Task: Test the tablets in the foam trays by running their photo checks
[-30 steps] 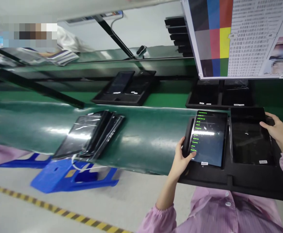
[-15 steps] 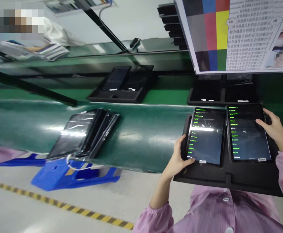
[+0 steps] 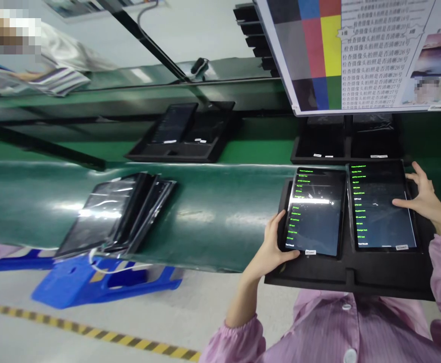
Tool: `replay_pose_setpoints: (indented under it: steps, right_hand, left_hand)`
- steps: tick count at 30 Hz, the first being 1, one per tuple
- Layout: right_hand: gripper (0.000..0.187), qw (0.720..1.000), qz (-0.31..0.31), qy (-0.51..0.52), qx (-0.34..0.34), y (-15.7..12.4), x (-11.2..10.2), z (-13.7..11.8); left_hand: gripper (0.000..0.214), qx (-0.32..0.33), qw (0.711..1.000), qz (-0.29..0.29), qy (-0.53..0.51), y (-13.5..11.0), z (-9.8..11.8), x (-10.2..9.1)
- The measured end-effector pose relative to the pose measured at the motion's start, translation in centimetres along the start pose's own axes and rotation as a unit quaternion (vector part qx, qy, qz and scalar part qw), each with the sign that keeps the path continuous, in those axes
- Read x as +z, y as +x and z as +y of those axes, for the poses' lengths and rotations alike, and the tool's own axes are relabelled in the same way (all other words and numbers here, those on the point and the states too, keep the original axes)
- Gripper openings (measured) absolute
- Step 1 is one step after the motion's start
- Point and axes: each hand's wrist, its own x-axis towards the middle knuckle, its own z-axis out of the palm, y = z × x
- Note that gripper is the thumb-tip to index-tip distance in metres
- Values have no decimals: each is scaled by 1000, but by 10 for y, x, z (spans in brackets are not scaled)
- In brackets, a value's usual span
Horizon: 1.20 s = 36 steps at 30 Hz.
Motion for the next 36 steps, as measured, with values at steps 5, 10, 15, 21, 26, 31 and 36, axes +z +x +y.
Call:
replay_pose_setpoints:
  steps: [5,10,15,21,26,31,36]
  right_hand:
    - [102,997,30,27,67,5,6,-13]
    - [107,998,-7,22,66,-9,0,-23]
    - [149,990,-97,-97,-21,-59,-4,-38]
    - [154,976,-79,-190,-72,-82,11,-44]
    - [102,985,56,-159,-36,-63,-5,-55]
    - [109,997,49,-54,10,-66,-23,-54]
    - [117,996,-32,54,59,-82,-26,-33]
  left_hand:
    - [83,-21,993,117,-18,12,2,16]
    - [37,-39,977,207,-39,22,7,28]
    - [82,-40,995,87,-31,6,9,14]
    - [135,-60,997,19,41,-1,9,12]
    - [96,-85,979,183,-43,18,1,27]
    - [60,-123,953,257,-100,28,-3,36]
    - [62,-73,957,273,-63,21,11,37]
